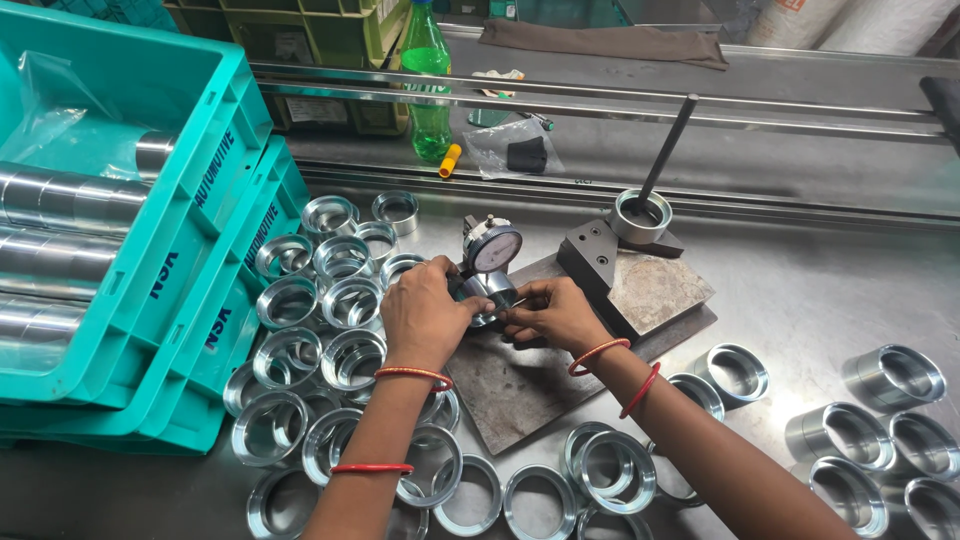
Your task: The person is inspecting cylindrical metal rings using a dial gauge and sorting them into organized piles and storage crates.
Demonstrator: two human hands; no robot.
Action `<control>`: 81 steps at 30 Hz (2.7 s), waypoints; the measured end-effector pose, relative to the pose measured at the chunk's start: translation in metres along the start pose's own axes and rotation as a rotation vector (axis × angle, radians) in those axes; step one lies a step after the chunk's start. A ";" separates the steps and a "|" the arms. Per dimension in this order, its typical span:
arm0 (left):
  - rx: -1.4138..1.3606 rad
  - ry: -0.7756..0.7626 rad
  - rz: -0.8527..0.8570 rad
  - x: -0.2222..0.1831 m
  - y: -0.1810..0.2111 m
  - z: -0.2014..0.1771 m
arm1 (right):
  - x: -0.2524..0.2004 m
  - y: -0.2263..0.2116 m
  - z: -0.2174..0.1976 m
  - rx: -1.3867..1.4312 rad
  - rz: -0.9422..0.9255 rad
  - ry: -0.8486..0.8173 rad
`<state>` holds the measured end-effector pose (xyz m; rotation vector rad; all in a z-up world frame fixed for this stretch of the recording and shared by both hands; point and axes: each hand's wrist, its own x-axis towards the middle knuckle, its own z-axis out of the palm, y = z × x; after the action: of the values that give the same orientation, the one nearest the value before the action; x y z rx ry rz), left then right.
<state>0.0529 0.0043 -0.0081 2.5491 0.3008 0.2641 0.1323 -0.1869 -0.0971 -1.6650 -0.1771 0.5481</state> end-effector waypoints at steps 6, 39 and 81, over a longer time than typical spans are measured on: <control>0.019 0.011 0.007 0.001 0.001 0.001 | 0.000 0.001 -0.003 -0.002 -0.015 -0.008; -0.015 0.045 -0.061 -0.032 -0.004 -0.025 | -0.124 -0.023 -0.129 -0.803 -0.186 0.378; -0.130 -0.104 0.173 -0.034 -0.033 -0.013 | -0.097 -0.058 -0.041 -0.522 -0.237 -0.070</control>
<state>0.0119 0.0283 -0.0197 2.4520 0.0226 0.2079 0.0769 -0.2537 -0.0135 -2.0924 -0.6016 0.3978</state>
